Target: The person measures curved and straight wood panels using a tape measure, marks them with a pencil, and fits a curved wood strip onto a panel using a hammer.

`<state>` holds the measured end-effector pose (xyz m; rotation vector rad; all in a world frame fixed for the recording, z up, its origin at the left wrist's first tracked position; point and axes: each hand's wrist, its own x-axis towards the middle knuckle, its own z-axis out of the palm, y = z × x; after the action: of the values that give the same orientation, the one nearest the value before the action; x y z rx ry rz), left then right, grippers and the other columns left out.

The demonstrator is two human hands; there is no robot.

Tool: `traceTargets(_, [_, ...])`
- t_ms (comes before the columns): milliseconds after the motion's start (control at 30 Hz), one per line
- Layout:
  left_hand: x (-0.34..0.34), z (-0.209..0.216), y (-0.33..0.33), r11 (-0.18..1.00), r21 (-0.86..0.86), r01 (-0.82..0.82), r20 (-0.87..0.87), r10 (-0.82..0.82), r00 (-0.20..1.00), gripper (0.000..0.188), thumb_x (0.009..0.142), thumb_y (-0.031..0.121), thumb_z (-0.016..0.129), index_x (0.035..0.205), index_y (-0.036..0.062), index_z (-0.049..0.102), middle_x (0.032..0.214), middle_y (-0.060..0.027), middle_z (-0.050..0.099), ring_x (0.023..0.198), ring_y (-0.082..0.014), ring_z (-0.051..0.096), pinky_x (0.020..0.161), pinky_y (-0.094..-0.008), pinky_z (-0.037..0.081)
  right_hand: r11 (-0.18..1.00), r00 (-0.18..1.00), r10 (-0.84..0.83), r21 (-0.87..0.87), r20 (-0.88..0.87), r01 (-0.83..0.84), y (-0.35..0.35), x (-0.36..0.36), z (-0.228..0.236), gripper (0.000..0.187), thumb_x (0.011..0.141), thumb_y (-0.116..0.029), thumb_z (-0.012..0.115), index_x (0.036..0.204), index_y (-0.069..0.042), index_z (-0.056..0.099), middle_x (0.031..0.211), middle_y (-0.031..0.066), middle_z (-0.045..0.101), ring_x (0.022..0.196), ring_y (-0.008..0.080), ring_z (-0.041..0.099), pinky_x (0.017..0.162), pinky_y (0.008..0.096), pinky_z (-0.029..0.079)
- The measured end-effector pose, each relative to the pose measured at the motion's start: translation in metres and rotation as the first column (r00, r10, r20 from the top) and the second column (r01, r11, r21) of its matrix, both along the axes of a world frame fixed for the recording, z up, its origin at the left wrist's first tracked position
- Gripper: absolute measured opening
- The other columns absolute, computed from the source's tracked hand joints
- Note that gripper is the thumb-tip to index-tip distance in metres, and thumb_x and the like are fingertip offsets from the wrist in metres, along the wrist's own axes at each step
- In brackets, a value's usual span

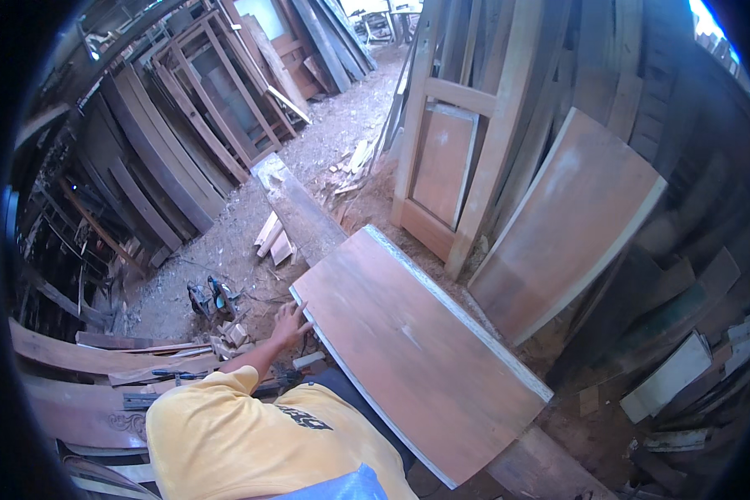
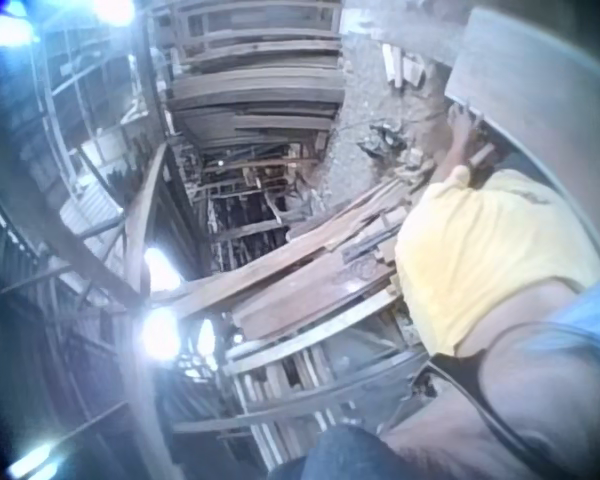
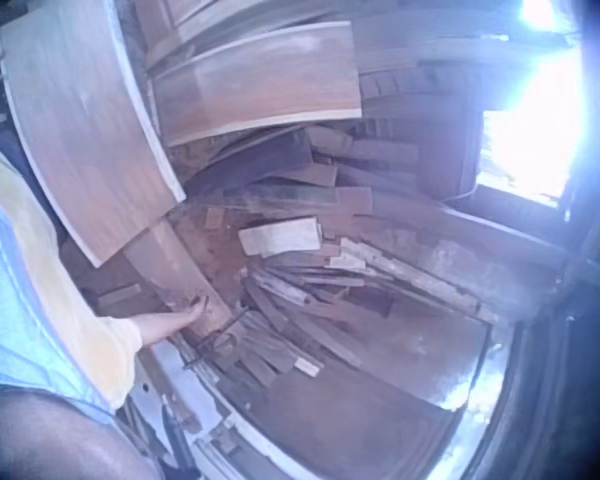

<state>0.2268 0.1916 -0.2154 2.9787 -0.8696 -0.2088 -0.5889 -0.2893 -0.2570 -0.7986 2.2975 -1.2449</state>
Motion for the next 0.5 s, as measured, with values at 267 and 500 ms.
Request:
traceTargets(267, [0.131, 0.029, -0.226, 0.708, -0.609, 0.356, -0.065, -0.492, 0.868, 0.039, 0.091, 0.029, 0.071, 0.126, 0.0132, 0.065, 0.127, -0.0162, 0.060, 0.126, -0.0355, 0.049, 0.109, -0.0469, 0.036, 0.872, 0.245, 0.358, -0.229, 0.901, -0.433, 0.019, 0.338, 0.032, 0.043, 0.082, -0.007, 0.075, 0.122, -0.002, 0.061, 0.115, 0.0078, 0.063, 0.102, 0.0193, 0.060, 0.084, 0.0365, 0.053])
traceTargets(500, [0.176, 0.051, -0.409, 0.668, -0.717, 0.200, -0.597, -0.736, 0.320, 0.038, 0.101, 0.033, 0.061, 0.119, 0.0003, 0.066, 0.114, -0.0159, 0.068, 0.099, -0.0233, 0.068, 0.085, -0.0364, 0.055, 0.340, 0.330, 0.939, -0.105, 0.101, -0.934, 0.026, 0.766, 0.115, 0.050, 0.079, -0.002, 0.076, 0.119, -0.006, 0.046, 0.114, 0.0131, 0.056, 0.107, 0.0268, 0.059, 0.090, 0.0408, 0.049])
